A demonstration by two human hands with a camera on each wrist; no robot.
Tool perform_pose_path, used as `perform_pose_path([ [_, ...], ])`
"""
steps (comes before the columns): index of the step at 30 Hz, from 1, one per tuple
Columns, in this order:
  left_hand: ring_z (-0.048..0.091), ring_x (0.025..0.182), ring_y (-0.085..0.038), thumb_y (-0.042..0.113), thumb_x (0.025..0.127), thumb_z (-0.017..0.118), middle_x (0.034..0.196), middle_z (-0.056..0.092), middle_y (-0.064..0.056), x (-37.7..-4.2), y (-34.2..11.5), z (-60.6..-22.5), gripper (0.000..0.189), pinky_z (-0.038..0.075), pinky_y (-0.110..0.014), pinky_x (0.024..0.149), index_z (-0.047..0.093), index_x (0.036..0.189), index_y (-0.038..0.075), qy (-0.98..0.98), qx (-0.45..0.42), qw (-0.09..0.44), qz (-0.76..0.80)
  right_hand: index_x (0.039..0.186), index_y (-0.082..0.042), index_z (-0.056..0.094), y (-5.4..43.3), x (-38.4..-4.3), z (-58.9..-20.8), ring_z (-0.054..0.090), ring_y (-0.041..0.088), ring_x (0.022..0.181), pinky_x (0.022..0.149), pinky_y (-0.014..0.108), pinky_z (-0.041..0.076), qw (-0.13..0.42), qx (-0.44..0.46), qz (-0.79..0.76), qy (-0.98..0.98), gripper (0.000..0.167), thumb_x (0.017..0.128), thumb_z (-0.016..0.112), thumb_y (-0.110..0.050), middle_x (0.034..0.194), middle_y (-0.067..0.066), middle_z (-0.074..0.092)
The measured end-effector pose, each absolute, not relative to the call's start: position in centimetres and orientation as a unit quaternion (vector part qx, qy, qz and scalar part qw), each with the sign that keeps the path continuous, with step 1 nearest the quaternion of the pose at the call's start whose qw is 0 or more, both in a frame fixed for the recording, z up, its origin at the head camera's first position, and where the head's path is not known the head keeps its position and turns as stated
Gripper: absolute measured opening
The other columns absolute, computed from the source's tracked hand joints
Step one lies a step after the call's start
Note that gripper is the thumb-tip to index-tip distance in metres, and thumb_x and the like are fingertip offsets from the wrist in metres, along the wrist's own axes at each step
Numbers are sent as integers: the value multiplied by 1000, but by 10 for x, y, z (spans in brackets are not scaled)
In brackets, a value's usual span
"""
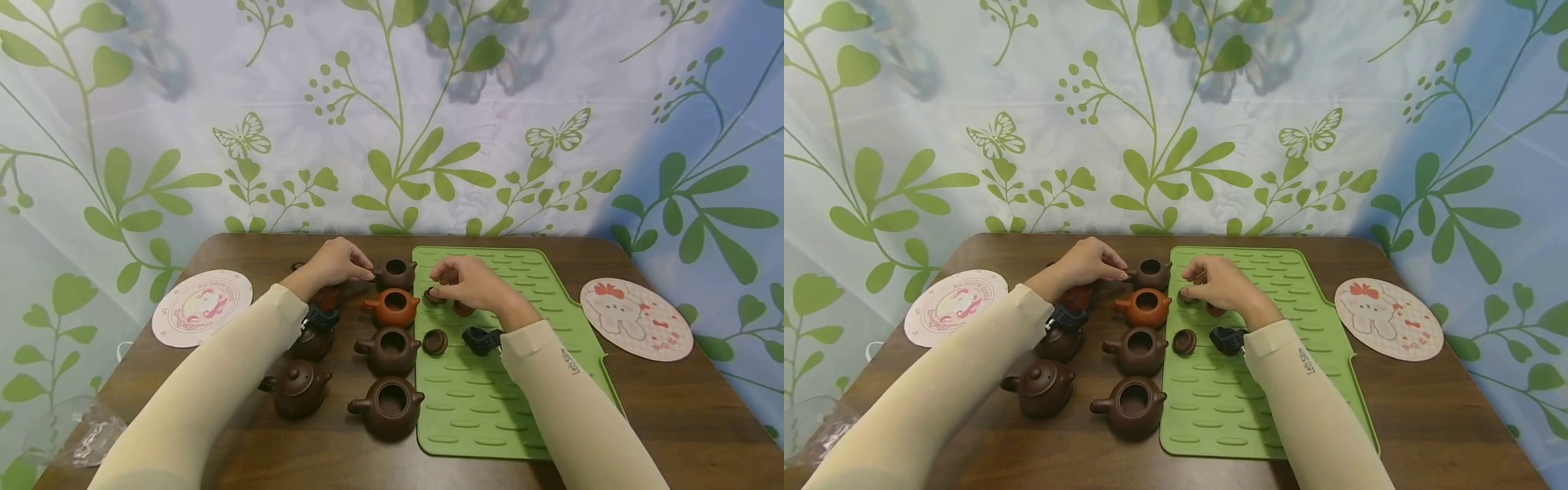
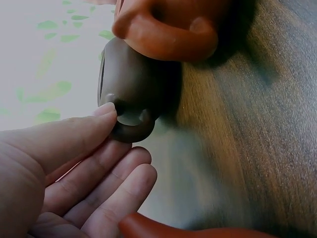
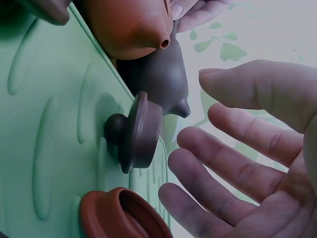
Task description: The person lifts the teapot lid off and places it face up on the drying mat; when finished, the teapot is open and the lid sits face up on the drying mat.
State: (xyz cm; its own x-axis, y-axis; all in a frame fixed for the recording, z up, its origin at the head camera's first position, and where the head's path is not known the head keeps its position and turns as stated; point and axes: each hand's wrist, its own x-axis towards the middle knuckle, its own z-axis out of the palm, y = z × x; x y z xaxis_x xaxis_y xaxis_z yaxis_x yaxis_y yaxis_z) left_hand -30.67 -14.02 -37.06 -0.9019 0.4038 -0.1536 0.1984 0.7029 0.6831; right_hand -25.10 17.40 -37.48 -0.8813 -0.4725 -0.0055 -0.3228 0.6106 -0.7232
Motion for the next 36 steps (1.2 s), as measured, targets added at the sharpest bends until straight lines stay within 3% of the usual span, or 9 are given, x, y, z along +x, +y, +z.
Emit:
perform_pose_path([
  [10, 74, 95, -27, 25, 95, 84, 104, 77, -3, -302, -144, -362, 21, 59, -41, 83, 84, 110, 10, 915, 178, 129, 338, 123, 2, 69, 174, -249, -380, 68, 27, 104, 91, 51, 54, 84, -230, -392, 887, 30, 100, 76, -16, 113, 12, 71],
  [19, 66, 107, -23, 31, 96, 82, 114, 73, -1, -288, -143, -333, 22, 54, -45, 93, 82, 110, 14, 909, 192, 78, 360, 122, 1, 70, 172, -245, -377, 68, 27, 104, 90, 52, 53, 76, -223, -399, 886, 28, 101, 76, -15, 112, 9, 72],
  [28, 68, 104, -16, 31, 98, 80, 110, 74, 4, -250, -151, -302, 22, 54, -43, 92, 80, 113, 15, 886, 217, 24, 410, 121, -7, 71, 162, -233, -366, 68, 24, 98, 80, 46, 56, 68, -225, -413, 880, 24, 102, 74, -22, 112, 6, 72],
  [36, 70, 101, -14, 37, 97, 80, 107, 76, 7, -207, -170, -291, 28, 55, -43, 89, 79, 117, 18, 876, 207, -2, 436, 118, -7, 72, 134, -209, -350, 68, 21, 102, 88, 45, 55, 55, -292, -425, 855, 23, 101, 76, -22, 110, 3, 71],
])
